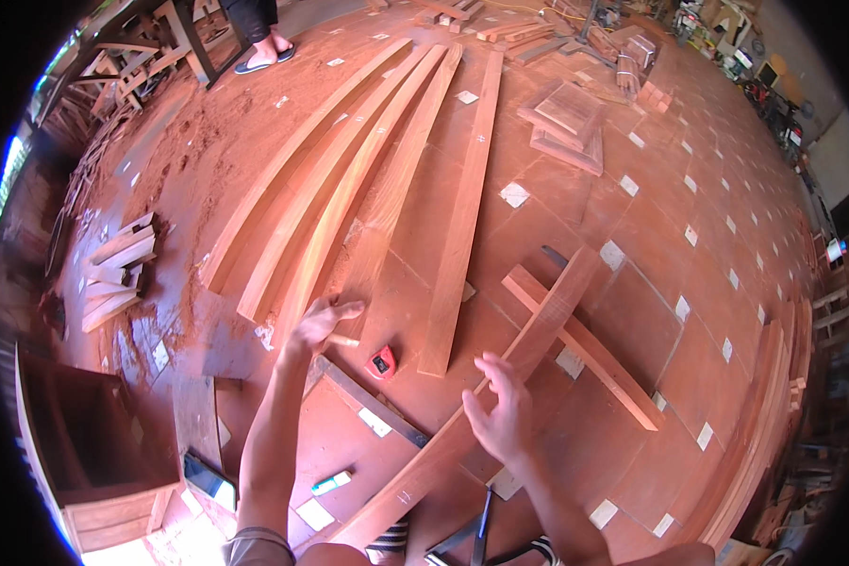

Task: The person measures and marks wooden planks with a tape measure, square, and marker. They arrange the planks on the floor, write labels on them, and reposition them repeatedly.

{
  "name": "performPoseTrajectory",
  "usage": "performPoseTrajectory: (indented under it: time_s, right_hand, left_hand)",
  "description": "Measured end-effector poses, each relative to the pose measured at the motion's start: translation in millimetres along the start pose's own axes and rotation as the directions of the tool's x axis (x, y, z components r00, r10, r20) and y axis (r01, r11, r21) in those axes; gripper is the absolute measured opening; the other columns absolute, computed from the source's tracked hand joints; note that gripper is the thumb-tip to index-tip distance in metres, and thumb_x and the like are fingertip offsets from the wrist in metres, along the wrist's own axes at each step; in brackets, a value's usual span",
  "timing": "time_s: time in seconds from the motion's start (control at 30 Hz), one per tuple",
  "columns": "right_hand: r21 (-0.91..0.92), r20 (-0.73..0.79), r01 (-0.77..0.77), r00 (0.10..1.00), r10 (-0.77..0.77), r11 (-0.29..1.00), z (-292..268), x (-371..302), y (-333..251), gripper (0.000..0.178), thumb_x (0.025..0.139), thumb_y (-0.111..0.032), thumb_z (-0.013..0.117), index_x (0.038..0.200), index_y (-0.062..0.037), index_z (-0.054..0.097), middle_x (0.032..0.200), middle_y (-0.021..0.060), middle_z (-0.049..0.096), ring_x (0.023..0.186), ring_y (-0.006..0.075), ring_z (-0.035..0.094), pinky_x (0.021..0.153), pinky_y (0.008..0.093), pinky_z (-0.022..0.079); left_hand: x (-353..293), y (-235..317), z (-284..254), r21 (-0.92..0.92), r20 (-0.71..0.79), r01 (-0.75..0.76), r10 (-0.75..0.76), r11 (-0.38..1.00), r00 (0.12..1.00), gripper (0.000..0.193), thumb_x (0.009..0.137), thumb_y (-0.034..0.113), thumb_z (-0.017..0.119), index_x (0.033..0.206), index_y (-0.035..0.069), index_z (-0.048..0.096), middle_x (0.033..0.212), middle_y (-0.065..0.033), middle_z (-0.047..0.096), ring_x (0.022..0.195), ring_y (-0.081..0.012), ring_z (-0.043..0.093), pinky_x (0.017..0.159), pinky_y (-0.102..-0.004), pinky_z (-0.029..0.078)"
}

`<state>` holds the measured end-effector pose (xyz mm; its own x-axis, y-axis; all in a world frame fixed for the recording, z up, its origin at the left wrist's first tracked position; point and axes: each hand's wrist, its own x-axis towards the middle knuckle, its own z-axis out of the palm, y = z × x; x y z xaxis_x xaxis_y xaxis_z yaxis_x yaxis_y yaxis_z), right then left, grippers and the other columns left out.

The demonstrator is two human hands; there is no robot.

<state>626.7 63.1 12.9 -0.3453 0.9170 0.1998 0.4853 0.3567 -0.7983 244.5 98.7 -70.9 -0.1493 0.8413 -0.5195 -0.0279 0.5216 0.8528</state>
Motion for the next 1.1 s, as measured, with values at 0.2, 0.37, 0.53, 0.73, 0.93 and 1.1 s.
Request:
performPoseTrajectory:
  time_s: [0.2, 0.37, 0.53, 0.73, 0.93, 1.1]
  right_hand:
    - [0.005, 0.329, 0.009, 0.944, -0.010, 1.000, -46.7, 97.1, 38.8, 0.050, 0.092, -0.018, 0.080, 0.137, -0.0002, 0.066, 0.134, 0.0183, 0.071, 0.114, 0.0301, 0.073, 0.093, 0.0411, 0.061]
    - [-0.166, 0.523, 0.096, 0.853, 0.005, 0.981, -81.5, 171.3, 75.7, 0.043, 0.090, -0.021, 0.079, 0.126, 0.0015, 0.072, 0.128, 0.0224, 0.075, 0.119, 0.0352, 0.073, 0.103, 0.0453, 0.058]
    - [-0.268, 0.593, 0.312, 0.799, -0.099, 0.912, -54.4, 157.4, 99.4, 0.048, 0.093, -0.025, 0.079, 0.134, -0.0018, 0.071, 0.131, 0.0170, 0.076, 0.111, 0.0304, 0.075, 0.098, 0.0427, 0.061]
    - [-0.024, 0.620, 0.257, 0.762, -0.187, 0.966, 7.4, 109.7, 70.6, 0.048, 0.093, -0.025, 0.079, 0.133, -0.0013, 0.070, 0.129, 0.0192, 0.076, 0.109, 0.0321, 0.075, 0.095, 0.0422, 0.060]
    - [-0.005, 0.546, 0.477, 0.738, -0.398, 0.879, 14.5, 117.4, 12.0, 0.046, 0.093, -0.020, 0.078, 0.134, 0.0007, 0.069, 0.127, 0.0201, 0.076, 0.112, 0.0325, 0.074, 0.101, 0.0437, 0.057]
    - [-0.080, 0.544, 0.778, 0.558, -0.627, 0.623, 0.9, 102.3, -13.2, 0.060, 0.087, -0.007, 0.080, 0.143, 0.0023, 0.060, 0.143, 0.0206, 0.064, 0.130, 0.0384, 0.062, 0.113, 0.0459, 0.051]
  left_hand:
    - [-175.0, -37.4, -6.4, -0.364, 0.054, 0.109, -0.096, 0.925, 0.994, 0.068, 0.092, 0.030, 0.086, 0.145, -0.002, 0.059, 0.125, -0.0084, 0.072, 0.114, -0.0186, 0.068, 0.104, -0.0355, 0.052]
    - [-346.0, -84.2, -8.7, -0.446, -0.304, 0.129, -0.285, 0.886, 0.909, 0.059, 0.087, 0.005, 0.085, 0.140, -0.003, 0.062, 0.123, -0.0104, 0.075, 0.114, -0.0216, 0.072, 0.105, -0.0360, 0.056]
    - [-506.0, -68.4, 30.3, -0.411, -0.339, 0.283, -0.434, 0.867, 0.835, 0.086, 0.080, 0.040, 0.095, 0.145, -0.005, 0.059, 0.125, -0.0108, 0.072, 0.113, -0.0202, 0.068, 0.101, -0.0353, 0.054]
    - [-637.0, -50.7, 87.1, -0.387, -0.463, 0.406, -0.555, 0.828, 0.691, 0.091, 0.081, 0.038, 0.092, 0.147, -0.012, 0.053, 0.127, -0.0185, 0.068, 0.117, -0.0249, 0.065, 0.104, -0.0379, 0.051]
    - [-679.1, -49.4, 126.8, -0.145, -0.564, 0.506, -0.491, 0.850, 0.664, 0.092, 0.070, 0.041, 0.095, 0.141, -0.007, 0.061, 0.124, -0.0176, 0.072, 0.112, -0.0250, 0.069, 0.101, -0.0370, 0.054]
    - [-661.3, -44.8, 159.2, 0.237, -0.724, 0.583, -0.258, 0.777, 0.640, 0.077, 0.067, 0.030, 0.097, 0.131, 0.002, 0.064, 0.117, -0.0176, 0.075, 0.110, -0.0306, 0.072, 0.101, -0.0421, 0.054]
